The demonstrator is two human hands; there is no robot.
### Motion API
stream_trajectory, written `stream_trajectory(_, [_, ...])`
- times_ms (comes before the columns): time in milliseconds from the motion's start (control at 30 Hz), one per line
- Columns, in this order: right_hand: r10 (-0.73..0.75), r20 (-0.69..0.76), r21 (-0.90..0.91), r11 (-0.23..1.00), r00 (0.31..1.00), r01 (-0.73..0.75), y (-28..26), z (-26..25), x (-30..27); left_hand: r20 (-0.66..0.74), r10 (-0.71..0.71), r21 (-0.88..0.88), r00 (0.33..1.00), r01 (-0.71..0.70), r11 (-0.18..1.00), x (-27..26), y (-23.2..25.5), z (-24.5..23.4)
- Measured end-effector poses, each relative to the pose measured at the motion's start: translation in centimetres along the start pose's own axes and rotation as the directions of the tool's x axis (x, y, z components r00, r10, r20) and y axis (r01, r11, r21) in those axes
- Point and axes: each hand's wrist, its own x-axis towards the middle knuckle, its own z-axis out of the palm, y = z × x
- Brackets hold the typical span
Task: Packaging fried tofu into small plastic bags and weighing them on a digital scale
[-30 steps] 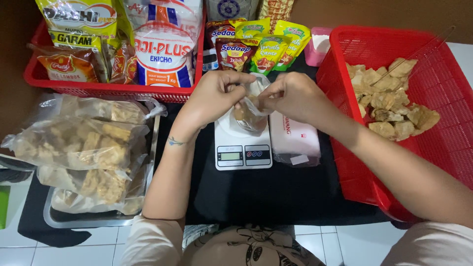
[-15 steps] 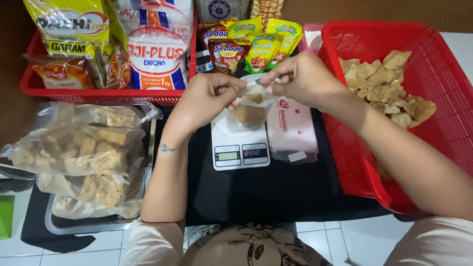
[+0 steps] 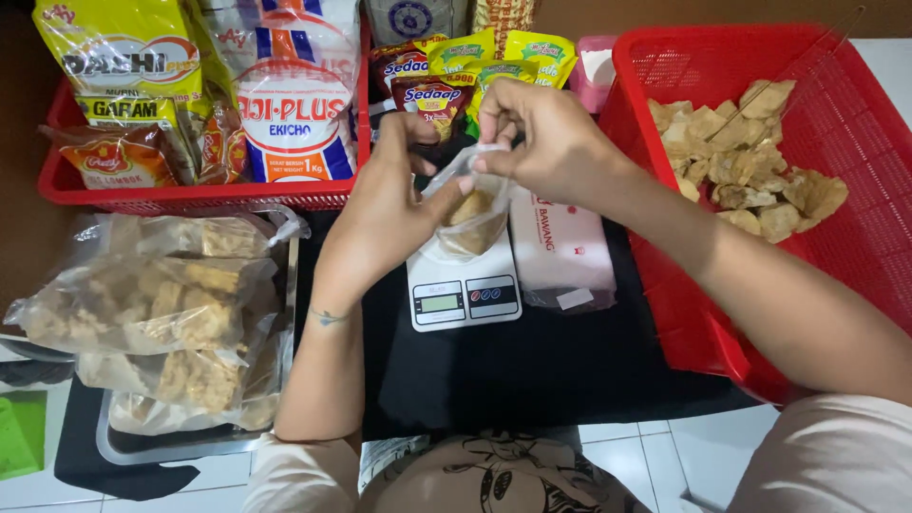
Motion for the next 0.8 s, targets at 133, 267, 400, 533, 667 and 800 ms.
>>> stream_trajectory(133, [-0.045, -0.021, 0.03, 0.998, 0.999, 0.046, -1.7, 0.9, -0.9, 0.059, -0.006, -0.091, 0.998, 0.011, 0.996, 0.5, 0.6, 0.3])
stream_trajectory(267, [0.117, 0.03, -0.019, 0.993, 0.993, -0.116, -2.9, 0.8, -1.9, -0.068, -0.031, 0.001, 0.997, 0.031, 1.0, 0.8, 0.0, 0.6])
stream_trajectory(400, [0.251, 0.085, -0.052, 0.968, 0.964, -0.247, -1.4, 1.5, -2.2, -0.106, -0.035, 0.025, 0.994, 0.038, 0.999, 0.8, 0.1, 0.8])
stream_trajectory(533, [0.286, -0.031, -0.126, 0.95, 0.958, -0.287, -2.9, 0.5, -1.6, -0.121, 0.032, 0.065, 0.992, -0.025, 0.998, 0.8, -0.5, 1.1])
stream_trajectory(667, [0.026, -0.098, 0.014, 1.0, 0.995, -0.025, -1.2, 0.4, -1.0, -0.155, 0.074, 0.123, 0.985, -0.055, 0.991, 0.5, -0.6, 1.2])
stream_trajectory(800, [0.033, -0.07, -0.026, 0.999, 0.997, -0.035, -2.2, 0.7, -1.5, -0.095, 0.049, 0.239, 0.994, -0.025, 0.971, -0.1, 0.5, 1.1])
